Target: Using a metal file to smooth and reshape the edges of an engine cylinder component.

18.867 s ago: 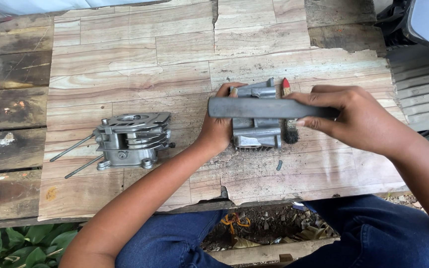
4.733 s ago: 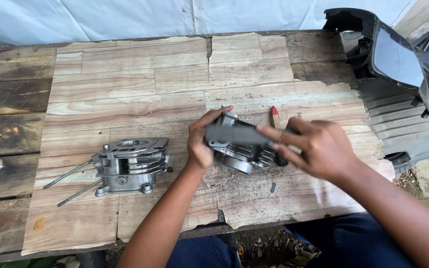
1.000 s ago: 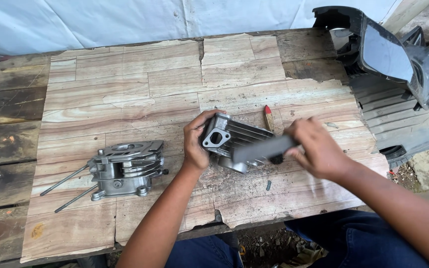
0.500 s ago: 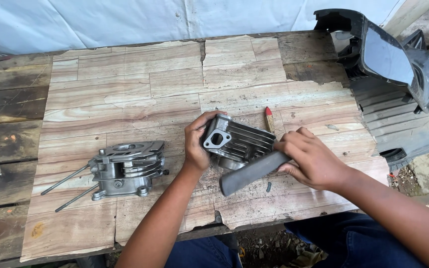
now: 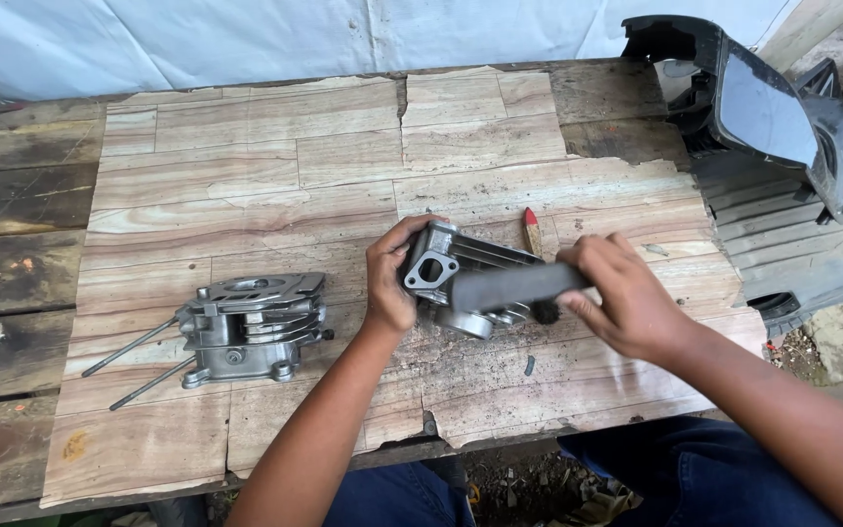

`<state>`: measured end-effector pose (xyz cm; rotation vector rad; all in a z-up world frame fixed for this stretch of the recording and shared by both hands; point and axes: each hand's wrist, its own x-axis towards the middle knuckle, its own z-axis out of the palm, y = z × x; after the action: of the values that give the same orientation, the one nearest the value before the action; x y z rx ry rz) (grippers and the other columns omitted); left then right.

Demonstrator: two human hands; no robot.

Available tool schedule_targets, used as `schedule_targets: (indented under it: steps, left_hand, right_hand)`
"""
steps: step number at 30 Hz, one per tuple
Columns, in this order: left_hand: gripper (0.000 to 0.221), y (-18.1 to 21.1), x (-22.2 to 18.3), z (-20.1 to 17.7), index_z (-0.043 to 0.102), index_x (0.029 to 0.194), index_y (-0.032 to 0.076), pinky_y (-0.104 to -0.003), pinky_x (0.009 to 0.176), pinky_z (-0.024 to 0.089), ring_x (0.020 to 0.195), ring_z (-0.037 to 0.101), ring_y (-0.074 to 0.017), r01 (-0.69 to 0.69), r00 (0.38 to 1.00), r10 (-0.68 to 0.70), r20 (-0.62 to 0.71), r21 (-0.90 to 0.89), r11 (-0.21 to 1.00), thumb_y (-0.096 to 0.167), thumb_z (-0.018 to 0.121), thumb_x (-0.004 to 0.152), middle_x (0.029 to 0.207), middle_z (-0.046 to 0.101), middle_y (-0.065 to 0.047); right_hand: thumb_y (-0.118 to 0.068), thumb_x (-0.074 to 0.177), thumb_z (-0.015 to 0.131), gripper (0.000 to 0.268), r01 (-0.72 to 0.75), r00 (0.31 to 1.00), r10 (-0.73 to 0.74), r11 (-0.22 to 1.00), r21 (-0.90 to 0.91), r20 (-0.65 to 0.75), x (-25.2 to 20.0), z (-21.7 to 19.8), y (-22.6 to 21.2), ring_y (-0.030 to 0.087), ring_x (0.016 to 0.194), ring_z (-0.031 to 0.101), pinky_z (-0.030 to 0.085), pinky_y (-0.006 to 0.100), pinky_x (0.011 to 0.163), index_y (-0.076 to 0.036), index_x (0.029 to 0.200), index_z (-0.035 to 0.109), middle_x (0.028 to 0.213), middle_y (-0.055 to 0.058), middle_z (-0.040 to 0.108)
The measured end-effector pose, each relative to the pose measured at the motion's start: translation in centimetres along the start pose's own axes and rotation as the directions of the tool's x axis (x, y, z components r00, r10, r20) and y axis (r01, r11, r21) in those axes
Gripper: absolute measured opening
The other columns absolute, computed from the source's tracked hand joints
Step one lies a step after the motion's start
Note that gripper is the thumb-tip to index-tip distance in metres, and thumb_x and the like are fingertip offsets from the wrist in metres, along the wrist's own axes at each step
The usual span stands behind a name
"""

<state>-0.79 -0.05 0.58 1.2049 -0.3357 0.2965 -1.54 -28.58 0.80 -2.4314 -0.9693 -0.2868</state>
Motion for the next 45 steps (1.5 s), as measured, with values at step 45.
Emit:
schedule_targets:
  steps: [45]
  left_hand:
    - [0.032,-0.6,0.8,-2.1,0.053,0.086,0.013,-0.028,0.048,0.041,0.055,0.047,-0.0122,0.030,0.982,-0.056,0.182,0.142,0.989,0.044,0.049,0.092,0.068,0.051,0.002]
  right_hand:
    - [-0.019,0.090,0.063,0.047,-0.506,0.840,0.498,0.862,-0.021,0.216,5.4,-9.9,-12.1,0.023,0.062,0.067,0.055,0.039,0.059,-0.003,0.133,0.053,0.097,0.010,0.071]
